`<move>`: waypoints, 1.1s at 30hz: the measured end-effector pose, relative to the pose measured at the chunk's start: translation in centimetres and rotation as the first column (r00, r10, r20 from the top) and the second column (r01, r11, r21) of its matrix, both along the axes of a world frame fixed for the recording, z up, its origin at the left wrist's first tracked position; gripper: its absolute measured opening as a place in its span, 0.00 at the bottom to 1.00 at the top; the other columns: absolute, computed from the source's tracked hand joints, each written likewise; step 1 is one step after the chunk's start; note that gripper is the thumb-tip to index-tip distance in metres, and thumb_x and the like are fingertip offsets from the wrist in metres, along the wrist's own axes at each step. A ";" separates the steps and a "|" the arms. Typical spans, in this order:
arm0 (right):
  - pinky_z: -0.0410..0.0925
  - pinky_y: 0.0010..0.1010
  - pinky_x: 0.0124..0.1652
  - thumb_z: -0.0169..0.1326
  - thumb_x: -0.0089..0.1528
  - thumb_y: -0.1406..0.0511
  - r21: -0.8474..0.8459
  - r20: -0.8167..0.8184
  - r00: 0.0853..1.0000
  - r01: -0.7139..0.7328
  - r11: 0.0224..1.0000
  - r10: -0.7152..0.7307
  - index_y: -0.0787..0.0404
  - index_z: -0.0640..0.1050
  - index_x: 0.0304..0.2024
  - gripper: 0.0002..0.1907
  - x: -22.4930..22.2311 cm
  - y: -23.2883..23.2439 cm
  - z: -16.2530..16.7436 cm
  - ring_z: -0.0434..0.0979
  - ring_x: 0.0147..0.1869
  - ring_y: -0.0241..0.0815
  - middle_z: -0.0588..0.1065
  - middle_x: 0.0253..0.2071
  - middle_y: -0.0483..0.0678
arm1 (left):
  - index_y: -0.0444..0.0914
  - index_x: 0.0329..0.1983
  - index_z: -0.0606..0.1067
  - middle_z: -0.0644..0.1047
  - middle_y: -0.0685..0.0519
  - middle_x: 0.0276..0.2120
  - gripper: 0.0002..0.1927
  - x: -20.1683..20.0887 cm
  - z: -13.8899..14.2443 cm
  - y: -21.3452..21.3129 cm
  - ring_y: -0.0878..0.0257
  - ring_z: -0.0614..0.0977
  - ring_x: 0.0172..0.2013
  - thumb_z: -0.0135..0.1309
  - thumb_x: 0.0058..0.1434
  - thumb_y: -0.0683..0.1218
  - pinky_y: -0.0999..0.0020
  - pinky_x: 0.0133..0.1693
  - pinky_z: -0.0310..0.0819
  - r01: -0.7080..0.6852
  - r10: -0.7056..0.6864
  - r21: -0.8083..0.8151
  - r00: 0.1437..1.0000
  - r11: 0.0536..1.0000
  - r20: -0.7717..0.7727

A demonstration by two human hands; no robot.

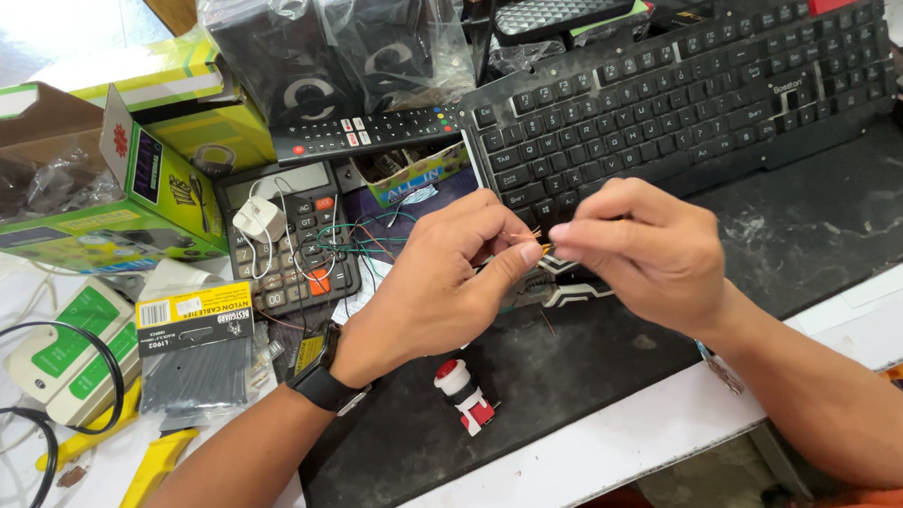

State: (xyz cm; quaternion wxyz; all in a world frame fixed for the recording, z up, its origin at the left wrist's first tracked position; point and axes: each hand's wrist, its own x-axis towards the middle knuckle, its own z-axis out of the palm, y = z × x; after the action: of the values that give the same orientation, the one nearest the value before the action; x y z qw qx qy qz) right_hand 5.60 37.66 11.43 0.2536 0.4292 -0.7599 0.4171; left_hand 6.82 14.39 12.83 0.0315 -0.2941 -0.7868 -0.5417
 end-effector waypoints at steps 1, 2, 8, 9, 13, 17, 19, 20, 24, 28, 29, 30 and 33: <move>0.69 0.23 0.33 0.64 0.63 0.73 -0.010 0.013 1.000 0.011 1.000 -0.011 0.63 0.81 0.45 0.09 -0.1 0.1 -0.1 0.77 0.37 0.37 0.76 0.38 0.48 | 0.35 0.38 0.77 0.75 0.54 0.34 0.06 0.0 0.0 0.0 0.67 0.76 0.32 0.58 0.66 0.43 0.72 0.33 0.71 0.007 -0.007 0.007 1.000 1.000 -0.021; 0.67 0.23 0.32 0.64 0.63 0.72 -0.021 0.028 0.999 0.024 1.000 -0.023 0.64 0.81 0.44 0.08 -0.2 0.3 -0.2 0.76 0.36 0.38 0.76 0.38 0.48 | 0.35 0.39 0.76 0.75 0.54 0.34 0.06 0.0 0.1 0.0 0.67 0.76 0.33 0.58 0.67 0.43 0.72 0.34 0.72 0.016 -0.016 0.014 0.999 1.000 -0.041; 0.66 0.25 0.32 0.58 0.67 0.69 0.016 0.165 0.985 0.040 0.999 -0.043 0.65 0.76 0.38 0.05 -0.4 0.8 -0.8 0.73 0.33 0.37 0.75 0.35 0.48 | 0.36 0.37 0.77 0.73 0.53 0.32 0.06 -0.1 0.4 0.1 0.65 0.75 0.32 0.62 0.62 0.42 0.70 0.32 0.69 -0.026 0.022 -0.046 0.996 0.999 -0.089; 0.65 0.25 0.31 0.57 0.67 0.69 0.022 0.188 0.981 0.041 0.999 -0.044 0.66 0.76 0.37 0.06 -0.4 0.7 -0.9 0.72 0.31 0.36 0.75 0.34 0.48 | 0.36 0.37 0.77 0.73 0.53 0.32 0.06 0.0 0.4 0.2 0.65 0.75 0.32 0.63 0.61 0.42 0.70 0.32 0.69 -0.018 0.014 -0.042 0.995 0.999 -0.096; 0.61 0.26 0.29 0.56 0.68 0.69 0.049 0.240 0.967 0.080 0.996 -0.090 0.66 0.74 0.35 0.07 -0.2 0.7 -1.0 0.67 0.28 0.36 0.71 0.30 0.47 | 0.36 0.38 0.76 0.72 0.53 0.32 0.07 0.2 0.4 0.2 0.64 0.75 0.32 0.63 0.61 0.41 0.70 0.32 0.68 -0.005 0.001 -0.035 0.993 0.999 -0.116; 0.59 0.27 0.28 0.55 0.68 0.69 0.053 0.259 0.960 0.100 0.994 -0.111 0.66 0.74 0.33 0.09 -0.1 0.9 -1.3 0.65 0.26 0.35 0.69 0.27 0.46 | 0.36 0.37 0.77 0.72 0.53 0.31 0.06 0.4 0.5 0.3 0.64 0.74 0.31 0.63 0.61 0.41 0.69 0.31 0.67 -0.013 0.008 -0.040 0.994 0.999 -0.108; 0.59 0.27 0.27 0.54 0.69 0.68 0.046 0.274 0.956 0.092 0.995 -0.101 0.66 0.73 0.32 0.11 -0.1 1.0 -1.5 0.65 0.26 0.35 0.69 0.26 0.46 | 0.35 0.37 0.77 0.72 0.53 0.31 0.06 0.3 0.5 0.3 0.64 0.74 0.30 0.62 0.61 0.41 0.69 0.31 0.67 -0.013 0.008 -0.044 0.995 0.999 -0.103; 0.59 0.27 0.27 0.53 0.70 0.67 0.038 0.286 0.954 0.079 0.996 -0.087 0.66 0.73 0.31 0.12 -0.1 1.1 -1.6 0.65 0.26 0.34 0.68 0.26 0.45 | 0.35 0.37 0.77 0.72 0.53 0.31 0.06 0.4 0.5 0.4 0.64 0.74 0.30 0.62 0.61 0.41 0.69 0.31 0.66 -0.015 0.011 -0.045 0.995 0.999 -0.099; 0.58 0.26 0.24 0.50 0.74 0.64 0.031 0.354 0.931 0.086 0.996 -0.091 0.63 0.70 0.25 0.20 -0.3 1.3 -1.7 0.64 0.24 0.33 0.66 0.22 0.44 | 0.35 0.38 0.77 0.73 0.53 0.31 0.06 0.4 0.4 0.4 0.65 0.75 0.31 0.61 0.63 0.42 0.70 0.31 0.67 -0.014 0.012 -0.020 0.996 1.000 -0.094; 0.62 0.24 0.34 0.52 0.70 0.63 -0.182 0.282 0.957 -0.025 0.983 0.076 0.63 0.73 0.35 0.11 -0.6 1.0 -0.5 0.69 0.32 0.32 0.70 0.32 0.44 | 0.35 0.38 0.77 0.74 0.53 0.32 0.06 0.2 0.4 0.1 0.64 0.76 0.31 0.59 0.66 0.43 0.70 0.33 0.70 -0.020 0.019 -0.006 0.995 1.000 -0.096; 0.65 0.24 0.37 0.56 0.68 0.63 -0.196 0.276 0.953 -0.075 0.978 0.128 0.65 0.74 0.41 0.10 -0.6 1.0 0.0 0.70 0.36 0.33 0.71 0.36 0.45 | 0.35 0.38 0.76 0.74 0.53 0.33 0.06 0.1 0.4 0.0 0.64 0.76 0.32 0.58 0.67 0.43 0.70 0.34 0.70 -0.015 0.016 0.001 0.995 1.000 -0.095; 0.68 0.24 0.40 0.60 0.66 0.63 -0.209 0.271 0.945 -0.126 0.970 0.181 0.67 0.74 0.47 0.15 -0.5 0.8 0.4 0.72 0.39 0.33 0.71 0.40 0.46 | 0.35 0.38 0.76 0.74 0.53 0.33 0.05 0.1 0.4 0.0 0.64 0.76 0.32 0.57 0.67 0.43 0.70 0.34 0.71 -0.013 0.013 0.007 0.996 1.000 -0.085; 0.71 0.24 0.35 0.63 0.58 0.69 -0.041 0.178 0.979 -0.093 0.995 0.099 0.70 0.77 0.44 0.14 -0.2 0.2 0.9 0.76 0.34 0.35 0.72 0.39 0.52 | 0.34 0.39 0.76 0.74 0.52 0.34 0.05 0.2 0.3 -0.1 0.64 0.77 0.32 0.56 0.68 0.42 0.69 0.35 0.71 -0.007 0.008 0.014 0.997 1.000 -0.073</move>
State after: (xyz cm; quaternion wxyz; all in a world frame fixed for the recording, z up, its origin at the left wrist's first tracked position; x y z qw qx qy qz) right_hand 5.45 37.82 12.34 0.1706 0.4220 -0.7510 0.4783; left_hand 7.00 14.30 13.17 0.0644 -0.3107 -0.7825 -0.5357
